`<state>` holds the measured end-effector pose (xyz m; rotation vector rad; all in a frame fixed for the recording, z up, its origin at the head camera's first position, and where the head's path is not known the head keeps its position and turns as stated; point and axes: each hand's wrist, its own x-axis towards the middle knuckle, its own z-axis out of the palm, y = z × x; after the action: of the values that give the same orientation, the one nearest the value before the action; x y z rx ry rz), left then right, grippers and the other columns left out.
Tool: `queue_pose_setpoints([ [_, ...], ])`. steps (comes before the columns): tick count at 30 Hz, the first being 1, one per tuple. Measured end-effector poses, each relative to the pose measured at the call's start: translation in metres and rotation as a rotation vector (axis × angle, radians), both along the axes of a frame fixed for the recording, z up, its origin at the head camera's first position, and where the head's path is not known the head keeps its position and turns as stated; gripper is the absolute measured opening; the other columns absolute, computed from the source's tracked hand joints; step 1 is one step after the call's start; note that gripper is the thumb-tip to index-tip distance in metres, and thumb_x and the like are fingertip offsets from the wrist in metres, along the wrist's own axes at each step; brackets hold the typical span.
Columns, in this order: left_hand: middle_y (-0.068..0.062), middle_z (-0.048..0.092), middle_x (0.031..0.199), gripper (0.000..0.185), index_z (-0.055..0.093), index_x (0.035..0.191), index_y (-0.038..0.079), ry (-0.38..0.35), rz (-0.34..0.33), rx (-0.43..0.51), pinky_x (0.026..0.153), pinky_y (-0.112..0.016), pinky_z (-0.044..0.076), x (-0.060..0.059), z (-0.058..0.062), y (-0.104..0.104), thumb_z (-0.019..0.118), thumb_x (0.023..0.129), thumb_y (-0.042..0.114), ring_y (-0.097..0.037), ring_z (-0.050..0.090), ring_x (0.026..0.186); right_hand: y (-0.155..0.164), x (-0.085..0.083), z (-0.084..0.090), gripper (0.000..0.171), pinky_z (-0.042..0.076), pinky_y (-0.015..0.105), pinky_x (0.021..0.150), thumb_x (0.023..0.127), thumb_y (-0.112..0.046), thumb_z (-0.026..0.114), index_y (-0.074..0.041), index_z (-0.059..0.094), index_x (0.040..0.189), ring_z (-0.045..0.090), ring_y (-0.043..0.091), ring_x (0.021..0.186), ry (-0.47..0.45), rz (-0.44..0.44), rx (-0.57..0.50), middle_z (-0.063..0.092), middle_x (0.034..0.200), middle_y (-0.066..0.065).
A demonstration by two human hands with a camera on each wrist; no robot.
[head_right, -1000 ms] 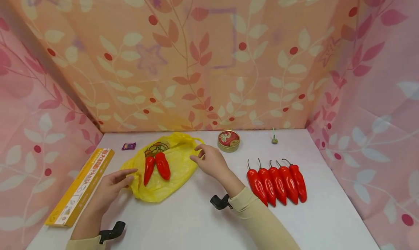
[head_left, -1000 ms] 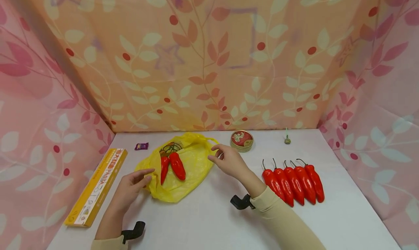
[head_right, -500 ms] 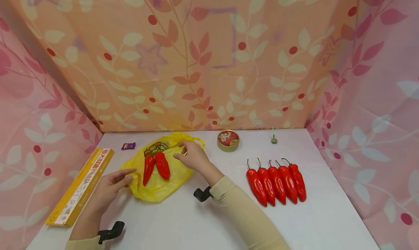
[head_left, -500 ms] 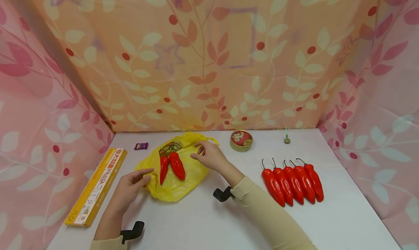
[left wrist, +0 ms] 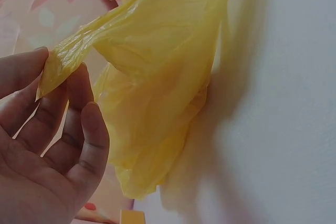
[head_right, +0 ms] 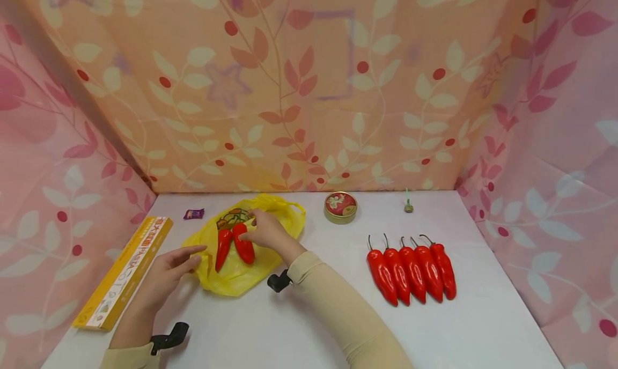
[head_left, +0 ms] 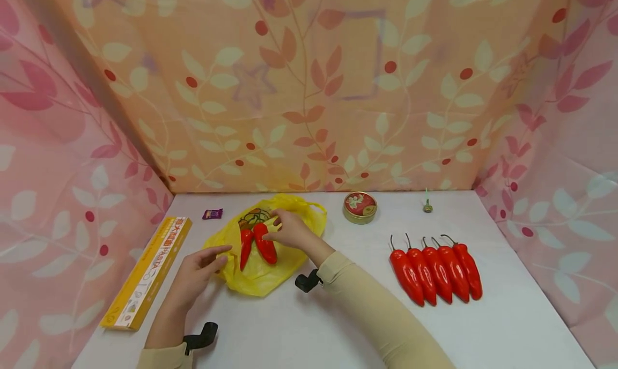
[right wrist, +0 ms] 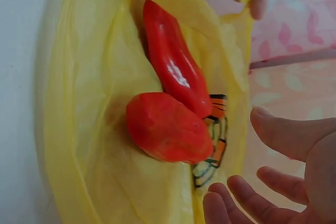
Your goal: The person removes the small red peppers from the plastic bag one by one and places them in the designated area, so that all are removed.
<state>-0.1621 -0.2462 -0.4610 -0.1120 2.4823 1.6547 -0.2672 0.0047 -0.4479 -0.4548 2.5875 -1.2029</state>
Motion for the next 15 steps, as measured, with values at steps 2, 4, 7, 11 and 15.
queue_pose_setpoints([
  [2, -0.012, 0.055, 0.144, 0.041, 0.060, 0.141, 0.015, 0.002, -0.003, 0.006, 0.089, -0.019, 0.053, 0.000, 0.000, 0.000, 0.060, 0.103, 0.030, -0.023, 0.050, 0.115, -0.006, -0.003, -0.004, 0.073, 0.057, 0.034, 0.085, 0.085, -0.031, 0.083, -0.009, 0.049, 0.146, 0.063, 0.024, 0.101, -0.018, -0.008, -0.004, 0.063, 0.127, 0.015],
  [4, -0.012, 0.055, 0.143, 0.041, 0.060, 0.141, 0.015, 0.005, -0.006, 0.004, 0.088, -0.019, 0.053, 0.000, -0.001, 0.000, 0.060, 0.102, 0.030, -0.023, 0.050, 0.115, -0.012, -0.005, -0.009, 0.078, 0.056, 0.038, 0.091, 0.083, -0.031, 0.084, -0.011, 0.046, 0.148, 0.061, 0.026, 0.109, -0.033, -0.018, -0.014, 0.061, 0.131, 0.015],
  [7, -0.012, 0.055, 0.142, 0.041, 0.061, 0.140, 0.015, 0.009, -0.007, -0.002, 0.088, -0.019, 0.053, 0.000, -0.002, -0.001, 0.061, 0.102, 0.032, -0.024, 0.049, 0.116, -0.023, -0.006, -0.017, 0.086, 0.052, 0.043, 0.101, 0.080, -0.028, 0.087, -0.014, 0.041, 0.152, 0.057, 0.029, 0.121, -0.050, -0.040, -0.035, 0.058, 0.139, 0.015],
  [11, -0.011, 0.054, 0.144, 0.041, 0.062, 0.139, 0.016, 0.010, -0.004, -0.008, 0.088, -0.015, 0.051, 0.000, -0.004, -0.003, 0.061, 0.102, 0.034, -0.026, 0.047, 0.123, -0.035, -0.005, -0.027, 0.097, 0.047, 0.046, 0.108, 0.076, -0.023, 0.091, -0.020, 0.036, 0.156, 0.049, 0.029, 0.136, -0.068, -0.072, -0.020, 0.046, 0.154, 0.010],
  [15, -0.011, 0.052, 0.147, 0.042, 0.063, 0.138, 0.017, 0.007, 0.004, -0.004, 0.088, -0.014, 0.051, -0.001, -0.006, -0.004, 0.062, 0.101, 0.036, -0.027, 0.045, 0.126, -0.041, -0.005, -0.033, 0.108, 0.043, 0.050, 0.111, 0.072, -0.026, 0.093, -0.025, 0.029, 0.159, 0.041, 0.032, 0.143, -0.066, -0.089, 0.049, 0.038, 0.160, 0.009],
])
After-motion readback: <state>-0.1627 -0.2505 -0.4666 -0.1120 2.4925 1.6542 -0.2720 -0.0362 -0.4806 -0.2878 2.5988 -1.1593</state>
